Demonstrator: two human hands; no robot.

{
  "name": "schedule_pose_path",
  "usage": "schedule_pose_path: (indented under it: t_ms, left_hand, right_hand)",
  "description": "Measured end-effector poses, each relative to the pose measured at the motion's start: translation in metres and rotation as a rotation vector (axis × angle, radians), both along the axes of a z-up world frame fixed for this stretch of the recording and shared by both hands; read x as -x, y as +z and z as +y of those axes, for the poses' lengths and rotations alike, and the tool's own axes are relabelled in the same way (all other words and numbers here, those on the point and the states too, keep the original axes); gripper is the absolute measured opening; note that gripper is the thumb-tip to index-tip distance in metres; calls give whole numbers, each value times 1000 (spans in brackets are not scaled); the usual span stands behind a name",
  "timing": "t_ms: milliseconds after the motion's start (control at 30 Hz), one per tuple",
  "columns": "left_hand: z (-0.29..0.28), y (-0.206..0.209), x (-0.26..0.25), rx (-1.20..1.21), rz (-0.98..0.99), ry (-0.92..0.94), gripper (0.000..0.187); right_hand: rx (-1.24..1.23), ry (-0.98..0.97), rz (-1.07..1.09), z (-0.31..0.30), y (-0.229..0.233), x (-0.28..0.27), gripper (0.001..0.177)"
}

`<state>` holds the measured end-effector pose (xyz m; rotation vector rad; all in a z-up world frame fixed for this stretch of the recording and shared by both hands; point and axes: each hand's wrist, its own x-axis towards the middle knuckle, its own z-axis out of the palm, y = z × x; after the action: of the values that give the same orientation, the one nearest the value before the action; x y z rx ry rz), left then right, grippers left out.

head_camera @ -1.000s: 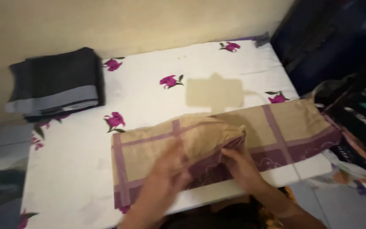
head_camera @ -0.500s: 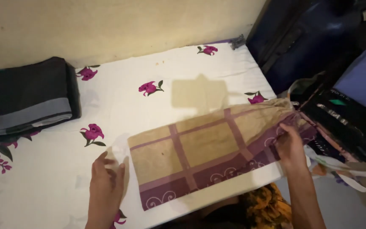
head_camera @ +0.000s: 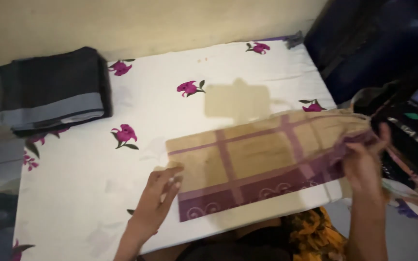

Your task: Folding different pieces of fabric neatly on a flat surface

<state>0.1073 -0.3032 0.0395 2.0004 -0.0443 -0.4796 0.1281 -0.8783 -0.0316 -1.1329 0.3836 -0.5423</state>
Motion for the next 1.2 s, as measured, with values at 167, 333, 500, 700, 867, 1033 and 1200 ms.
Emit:
schedule_pose_path:
  t_ms: [167, 333, 500, 700, 867, 1033, 1200]
  left_hand:
    - [-20, 6, 1, -26, -96, 96, 69]
    - [-28, 13, -11, -12, 1, 112, 74]
    - [-21, 0, -22, 166, 115, 74, 68]
    - [53, 23, -20, 16, -196, 97, 72]
    - [99, 76, -1, 91, 326, 471, 81]
    - [131, -11, 27, -273, -126, 215, 73]
    - [102, -1, 30, -369, -411, 350, 68]
  right_hand:
    - [222, -48, 19, -12, 1, -4, 92]
    - [195, -10, 84, 16, 9, -7, 65]
    - [356, -99, 69, 6, -5, -15, 70]
    - [184, 108, 154, 74, 45, 1, 91]
    - [158, 353, 301, 158, 78, 16, 104]
    - [491, 385, 337, 165, 69, 17, 75]
    - [353, 316, 377, 164, 98, 18, 69]
